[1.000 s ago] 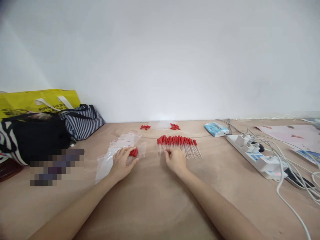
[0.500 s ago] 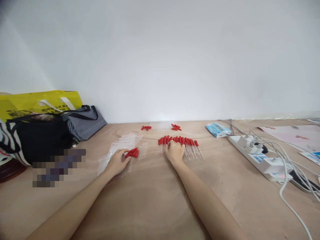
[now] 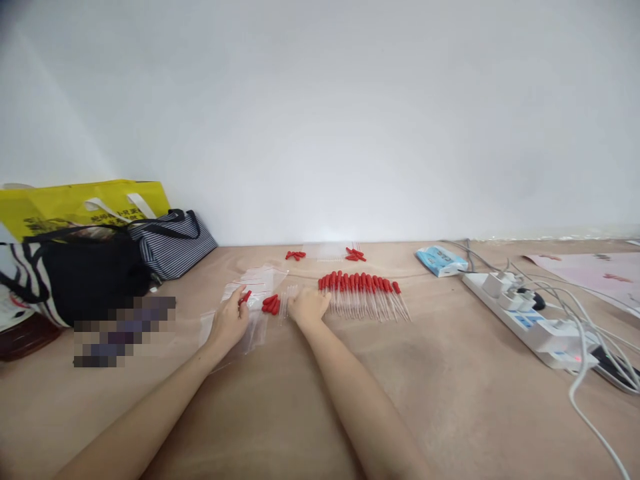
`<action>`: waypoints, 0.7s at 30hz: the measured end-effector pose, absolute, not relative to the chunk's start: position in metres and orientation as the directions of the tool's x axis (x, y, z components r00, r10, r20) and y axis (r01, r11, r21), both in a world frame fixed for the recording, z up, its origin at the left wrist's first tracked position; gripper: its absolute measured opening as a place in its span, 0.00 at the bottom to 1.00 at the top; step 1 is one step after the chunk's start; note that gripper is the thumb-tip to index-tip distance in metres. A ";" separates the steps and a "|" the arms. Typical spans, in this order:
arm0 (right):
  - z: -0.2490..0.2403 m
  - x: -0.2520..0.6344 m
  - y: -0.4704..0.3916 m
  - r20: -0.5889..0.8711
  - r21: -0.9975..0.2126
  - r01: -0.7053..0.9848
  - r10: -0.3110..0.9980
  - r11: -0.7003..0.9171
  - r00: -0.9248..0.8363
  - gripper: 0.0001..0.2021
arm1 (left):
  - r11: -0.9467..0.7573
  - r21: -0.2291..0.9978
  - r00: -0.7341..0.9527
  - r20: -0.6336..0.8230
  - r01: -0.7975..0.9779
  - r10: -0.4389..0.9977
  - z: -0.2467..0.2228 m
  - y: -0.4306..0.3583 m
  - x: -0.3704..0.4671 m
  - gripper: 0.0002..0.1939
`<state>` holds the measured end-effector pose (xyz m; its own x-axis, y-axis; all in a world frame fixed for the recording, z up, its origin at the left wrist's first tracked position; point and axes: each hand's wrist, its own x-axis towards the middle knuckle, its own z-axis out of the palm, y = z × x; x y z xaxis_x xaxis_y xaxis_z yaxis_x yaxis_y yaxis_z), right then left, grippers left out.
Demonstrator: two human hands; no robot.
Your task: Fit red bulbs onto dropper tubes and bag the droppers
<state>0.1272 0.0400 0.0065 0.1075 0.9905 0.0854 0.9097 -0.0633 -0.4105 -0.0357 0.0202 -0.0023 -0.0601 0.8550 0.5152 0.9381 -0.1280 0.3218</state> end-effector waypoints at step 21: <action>0.002 0.201 0.004 0.274 -0.464 0.825 0.938 0.322 -0.212 0.09 | -0.608 0.424 0.393 0.492 0.671 0.777 -0.006 -0.016 0.014 0.08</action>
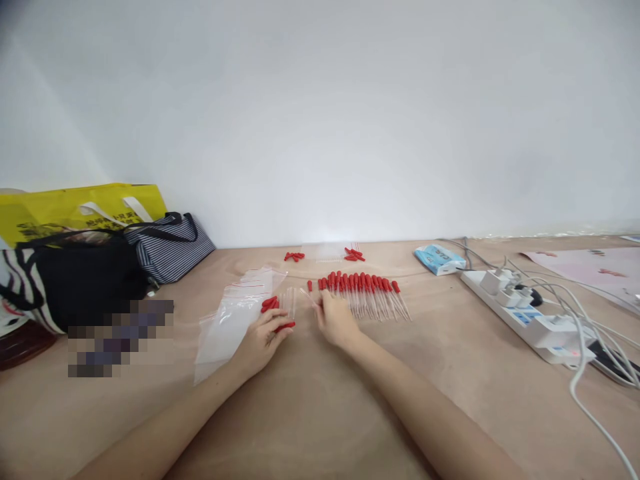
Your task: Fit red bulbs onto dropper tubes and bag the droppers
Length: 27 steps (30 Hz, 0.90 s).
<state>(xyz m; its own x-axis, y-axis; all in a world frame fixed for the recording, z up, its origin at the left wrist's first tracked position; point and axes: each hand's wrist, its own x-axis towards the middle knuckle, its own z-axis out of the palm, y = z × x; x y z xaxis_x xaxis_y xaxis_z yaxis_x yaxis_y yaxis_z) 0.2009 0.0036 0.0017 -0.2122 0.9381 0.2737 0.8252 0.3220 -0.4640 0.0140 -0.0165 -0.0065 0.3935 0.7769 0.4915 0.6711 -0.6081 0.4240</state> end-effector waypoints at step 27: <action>-0.029 0.245 -0.040 0.581 -0.249 0.585 0.603 0.772 -0.547 0.10 | -0.734 0.326 0.527 0.531 0.595 0.663 -0.010 -0.026 0.033 0.07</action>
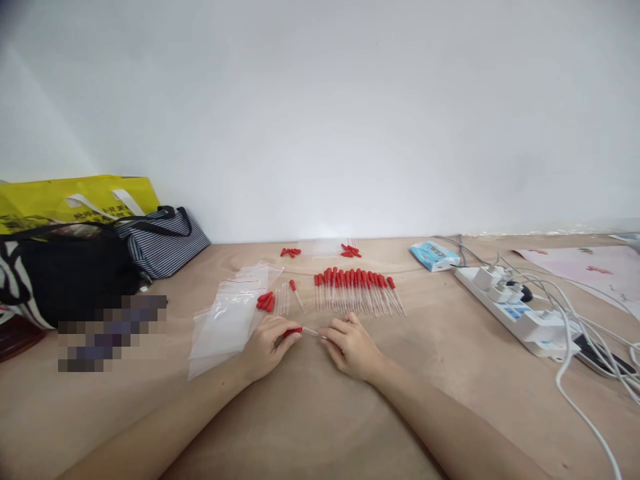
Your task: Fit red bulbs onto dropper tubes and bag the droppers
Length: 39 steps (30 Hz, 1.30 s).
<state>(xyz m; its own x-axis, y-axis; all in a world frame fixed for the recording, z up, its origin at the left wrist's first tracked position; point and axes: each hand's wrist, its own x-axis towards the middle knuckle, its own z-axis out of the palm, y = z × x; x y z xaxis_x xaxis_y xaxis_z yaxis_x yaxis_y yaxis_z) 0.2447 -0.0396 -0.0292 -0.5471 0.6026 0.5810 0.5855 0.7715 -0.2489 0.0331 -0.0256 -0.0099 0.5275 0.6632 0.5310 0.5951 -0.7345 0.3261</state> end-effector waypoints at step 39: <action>-0.023 0.229 -0.037 0.639 -0.111 0.629 0.540 0.769 -0.547 0.08 | -0.819 0.287 0.667 0.478 0.497 0.572 -0.010 -0.027 0.032 0.09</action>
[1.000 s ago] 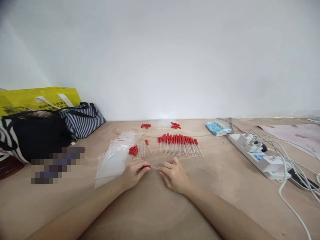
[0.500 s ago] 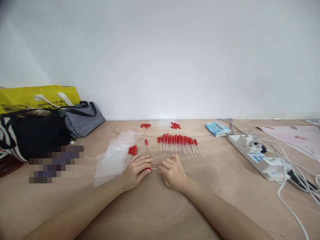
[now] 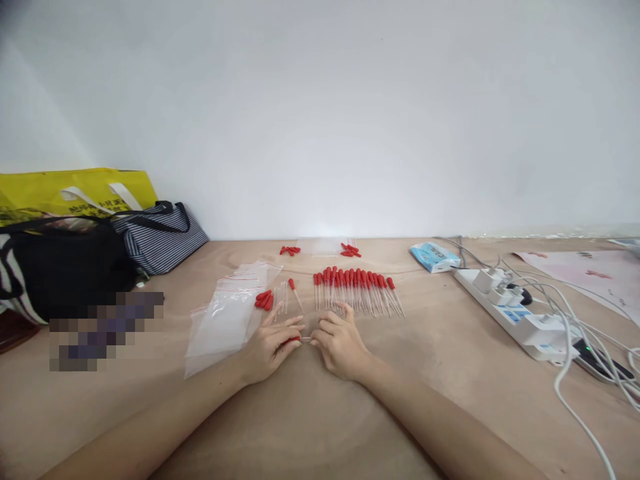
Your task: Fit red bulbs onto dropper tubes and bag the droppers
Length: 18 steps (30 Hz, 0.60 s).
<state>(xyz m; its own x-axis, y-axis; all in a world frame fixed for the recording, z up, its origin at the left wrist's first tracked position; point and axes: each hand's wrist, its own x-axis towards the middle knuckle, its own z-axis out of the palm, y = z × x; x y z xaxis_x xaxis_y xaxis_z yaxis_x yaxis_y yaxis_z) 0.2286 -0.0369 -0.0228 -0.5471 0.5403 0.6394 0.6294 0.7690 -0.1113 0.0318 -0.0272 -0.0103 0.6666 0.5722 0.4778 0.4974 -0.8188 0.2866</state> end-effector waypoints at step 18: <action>-0.011 0.225 -0.041 0.516 -0.093 0.717 0.649 0.691 -0.559 0.07 | -0.781 0.197 0.631 0.490 0.592 0.602 -0.005 -0.021 0.025 0.08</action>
<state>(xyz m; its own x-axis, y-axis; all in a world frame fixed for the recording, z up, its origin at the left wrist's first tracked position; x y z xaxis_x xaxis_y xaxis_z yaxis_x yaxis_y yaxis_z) 0.2246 -0.0408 -0.0107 -0.5588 0.6489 0.5164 0.7165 0.6913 -0.0934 0.0253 -0.0210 -0.0053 0.6307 0.6016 0.4902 0.5921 -0.7814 0.1972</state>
